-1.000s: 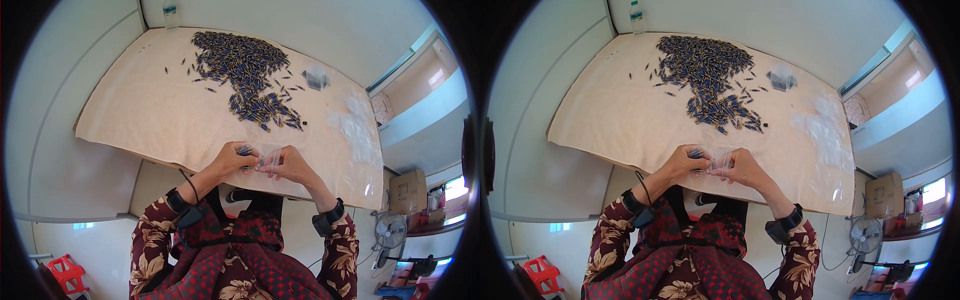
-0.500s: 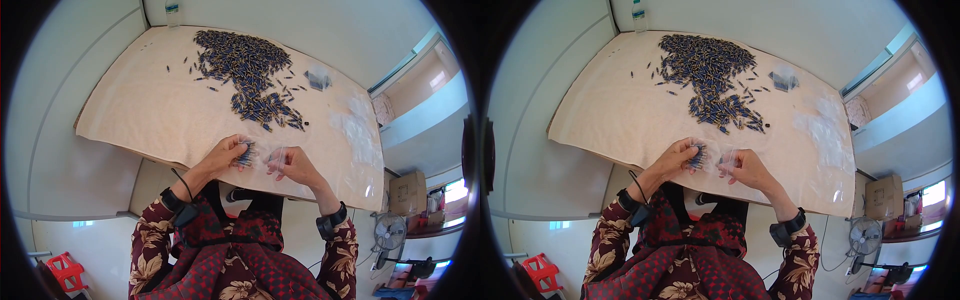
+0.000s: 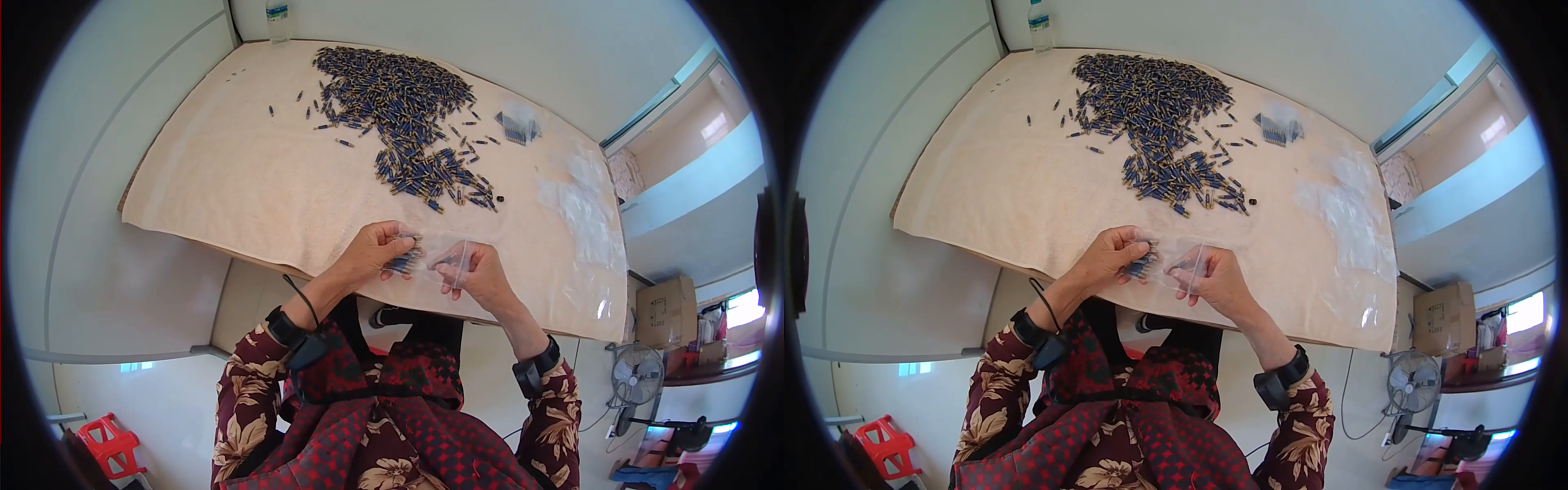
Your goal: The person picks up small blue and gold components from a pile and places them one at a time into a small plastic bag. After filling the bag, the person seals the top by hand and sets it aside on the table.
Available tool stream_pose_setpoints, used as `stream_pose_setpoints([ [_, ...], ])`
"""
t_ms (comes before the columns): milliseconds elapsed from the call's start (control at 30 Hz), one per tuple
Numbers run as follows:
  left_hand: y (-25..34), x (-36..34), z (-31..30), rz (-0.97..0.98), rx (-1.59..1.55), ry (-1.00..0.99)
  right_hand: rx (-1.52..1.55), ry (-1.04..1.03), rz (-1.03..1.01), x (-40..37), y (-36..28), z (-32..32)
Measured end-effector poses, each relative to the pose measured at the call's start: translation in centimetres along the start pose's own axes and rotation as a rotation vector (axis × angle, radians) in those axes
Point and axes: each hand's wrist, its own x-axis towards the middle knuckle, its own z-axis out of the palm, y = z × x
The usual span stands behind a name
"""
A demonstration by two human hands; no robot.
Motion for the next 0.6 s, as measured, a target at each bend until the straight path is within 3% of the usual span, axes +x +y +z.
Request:
stream_pose_setpoints([
  [200, -0.1, 0.1, 0.6, 0.025, -0.047, 0.041, 0.068, 0.036, -0.066, 0.0, 0.1, 0.4],
  [367, -0.5, 0.2, 0.3, 0.03, -0.043, 0.071, 0.11, 0.016, 0.001, -0.2, -0.1, 0.8],
  [600, -1.1, 0.1, -0.7, 0.048, 0.033, 0.098, -0.022, 0.069, 0.014, -0.4, 0.4, 0.2],
])
